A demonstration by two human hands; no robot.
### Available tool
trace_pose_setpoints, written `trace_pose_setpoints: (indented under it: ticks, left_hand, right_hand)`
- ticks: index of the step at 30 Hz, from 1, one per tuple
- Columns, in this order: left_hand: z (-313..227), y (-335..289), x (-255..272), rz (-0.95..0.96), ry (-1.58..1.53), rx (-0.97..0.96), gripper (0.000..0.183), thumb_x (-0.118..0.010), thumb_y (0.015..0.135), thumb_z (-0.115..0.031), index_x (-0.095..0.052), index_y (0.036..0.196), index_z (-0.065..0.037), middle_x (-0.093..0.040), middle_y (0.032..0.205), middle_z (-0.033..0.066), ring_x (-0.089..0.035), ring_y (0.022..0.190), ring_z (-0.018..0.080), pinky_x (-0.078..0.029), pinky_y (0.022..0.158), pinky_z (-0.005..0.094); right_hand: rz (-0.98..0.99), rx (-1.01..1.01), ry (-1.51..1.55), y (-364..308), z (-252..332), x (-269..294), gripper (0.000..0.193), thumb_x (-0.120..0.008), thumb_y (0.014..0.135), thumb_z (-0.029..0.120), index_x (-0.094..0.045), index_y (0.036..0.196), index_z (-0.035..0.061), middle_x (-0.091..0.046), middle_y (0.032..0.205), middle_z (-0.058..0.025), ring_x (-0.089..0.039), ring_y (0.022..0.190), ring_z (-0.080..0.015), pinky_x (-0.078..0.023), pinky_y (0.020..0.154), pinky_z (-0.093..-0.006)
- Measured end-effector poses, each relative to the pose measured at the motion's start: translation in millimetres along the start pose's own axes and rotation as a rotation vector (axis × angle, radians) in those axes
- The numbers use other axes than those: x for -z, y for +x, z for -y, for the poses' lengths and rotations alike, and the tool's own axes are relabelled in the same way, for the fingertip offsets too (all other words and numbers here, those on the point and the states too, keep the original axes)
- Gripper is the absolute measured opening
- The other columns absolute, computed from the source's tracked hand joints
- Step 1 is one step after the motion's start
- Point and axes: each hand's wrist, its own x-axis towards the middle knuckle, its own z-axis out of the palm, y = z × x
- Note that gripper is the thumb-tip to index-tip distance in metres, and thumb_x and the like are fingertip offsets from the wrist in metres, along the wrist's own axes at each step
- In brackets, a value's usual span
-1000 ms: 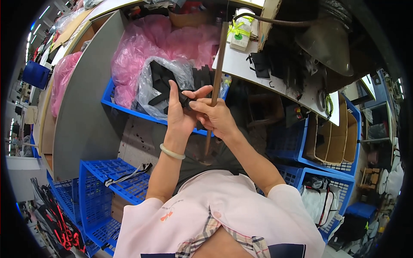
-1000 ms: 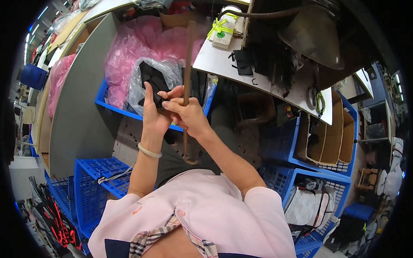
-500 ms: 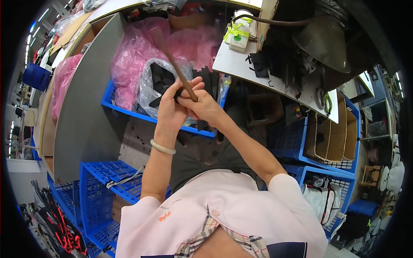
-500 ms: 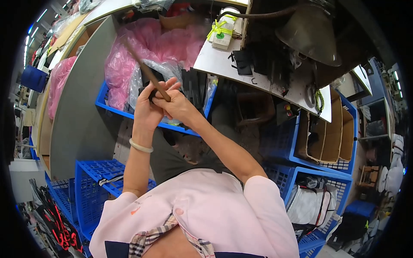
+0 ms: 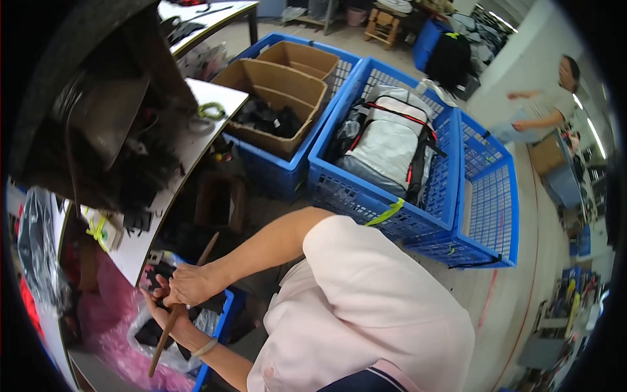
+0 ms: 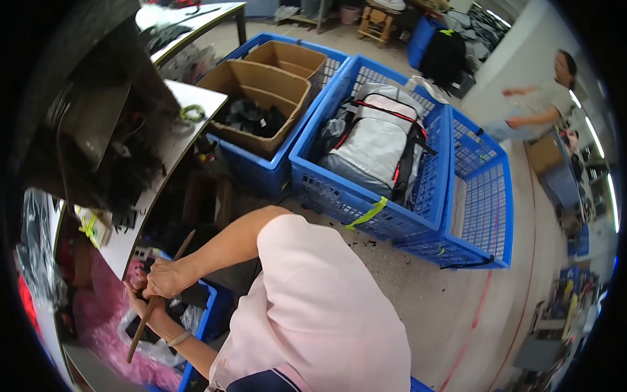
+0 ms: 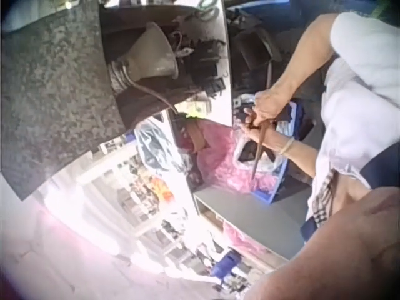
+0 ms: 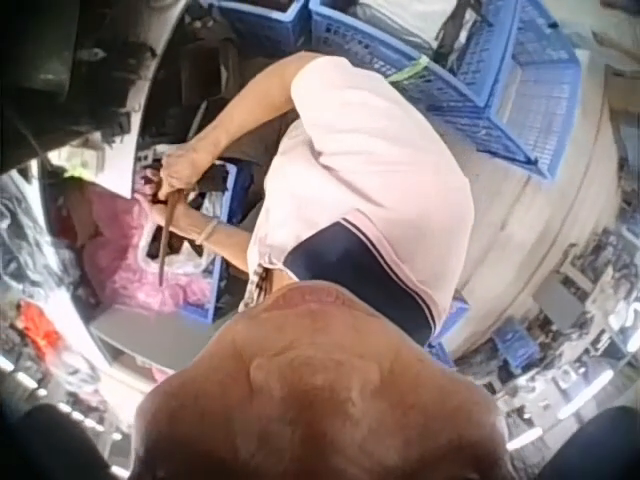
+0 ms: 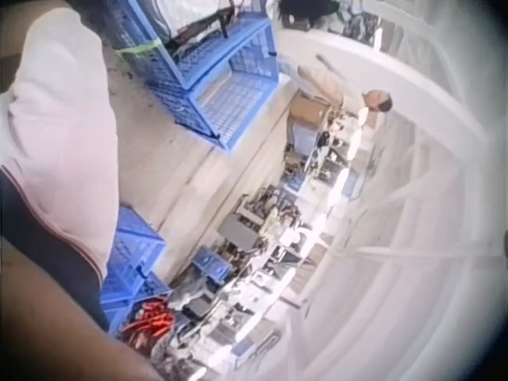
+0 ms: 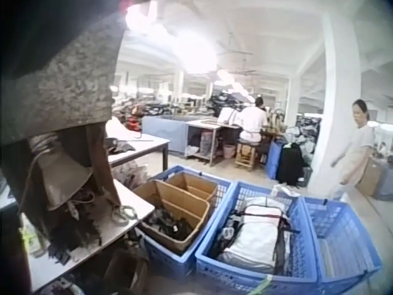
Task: The recorder uses a wooden stick to clean and process small black rubber/plastic components at a factory workbench.
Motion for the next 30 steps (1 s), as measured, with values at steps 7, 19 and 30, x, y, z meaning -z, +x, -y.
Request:
trace_pose_setpoints:
  ticks: [7,19,30]
  left_hand:
    - [16,27,5,0.334,-0.019,0.081,0.037,-0.060,0.088,-0.035,-0.054,0.061,-0.011,-0.063,0.071,0.0069,-0.062,0.096,0.0265,-0.041,0.097,0.0406]
    - [-34,-8,6,0.317,-0.243,0.074,0.036,-0.060,0.089,-0.028,-0.047,0.062,-0.008,-0.067,0.076,0.0098,-0.061,0.106,0.0268,-0.048,0.092,0.0485]
    - [-12,-25,7,0.171,-0.015,-0.136,0.034,-0.052,0.093,-0.024,-0.049,0.062,-0.009,-0.056,0.063,0.0063,-0.057,0.111,0.0315,-0.041,0.097,0.0456]
  right_hand:
    - [0.292,-0.213,0.086,19,-16,-8,0.035,-0.060,0.071,0.021,-0.057,0.105,0.0124,-0.062,0.101,-0.0139,-0.060,0.097,-0.0349,-0.049,0.078,-0.0478]
    - [0.038,-0.077,0.159,5,42,24,0.052,-0.055,0.072,0.007,-0.048,0.122,0.0171,-0.059,0.062,-0.0166,-0.061,0.061,-0.0382,-0.047,0.054,-0.0466]
    - [0.005,-0.088,0.239,8,37,-11,0.034,-0.053,0.076,0.015,-0.055,0.110,0.0130,-0.063,0.081,-0.0162,-0.063,0.071,-0.0379,-0.049,0.060,-0.0479]
